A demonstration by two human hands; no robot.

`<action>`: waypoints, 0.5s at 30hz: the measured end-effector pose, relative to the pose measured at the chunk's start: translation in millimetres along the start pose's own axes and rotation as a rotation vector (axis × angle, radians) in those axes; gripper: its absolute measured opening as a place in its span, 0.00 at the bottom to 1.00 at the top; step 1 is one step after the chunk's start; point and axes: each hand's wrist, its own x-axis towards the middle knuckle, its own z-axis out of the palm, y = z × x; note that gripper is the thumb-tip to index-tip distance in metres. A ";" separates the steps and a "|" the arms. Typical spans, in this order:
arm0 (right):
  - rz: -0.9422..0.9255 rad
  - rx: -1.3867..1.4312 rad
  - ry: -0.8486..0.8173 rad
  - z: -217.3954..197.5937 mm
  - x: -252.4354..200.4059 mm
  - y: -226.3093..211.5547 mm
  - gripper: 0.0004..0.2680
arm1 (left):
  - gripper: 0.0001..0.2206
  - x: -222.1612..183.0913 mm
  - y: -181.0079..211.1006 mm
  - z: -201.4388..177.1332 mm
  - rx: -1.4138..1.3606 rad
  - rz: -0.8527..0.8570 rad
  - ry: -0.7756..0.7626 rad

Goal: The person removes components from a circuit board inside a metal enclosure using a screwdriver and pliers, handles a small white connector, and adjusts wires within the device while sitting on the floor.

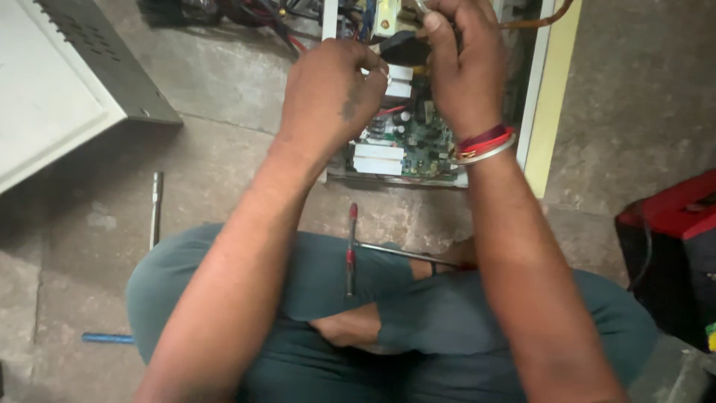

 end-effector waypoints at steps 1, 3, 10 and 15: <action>0.007 0.001 -0.024 -0.5 -1.7 -3.1 0.04 | 0.07 -3.5 2.8 1.6 0.090 -0.024 0.008; 0.003 -0.004 -0.050 -6.0 3.1 -10.0 0.04 | 0.08 -2.7 11.5 4.8 0.205 -0.046 0.028; 0.417 0.085 -0.118 -43.6 10.5 -15.0 0.06 | 0.10 -4.4 17.5 22.4 0.401 -0.039 0.045; 0.191 -0.112 -0.490 -42.5 0.8 -3.0 0.05 | 0.09 -4.0 14.7 29.6 0.460 -0.027 0.091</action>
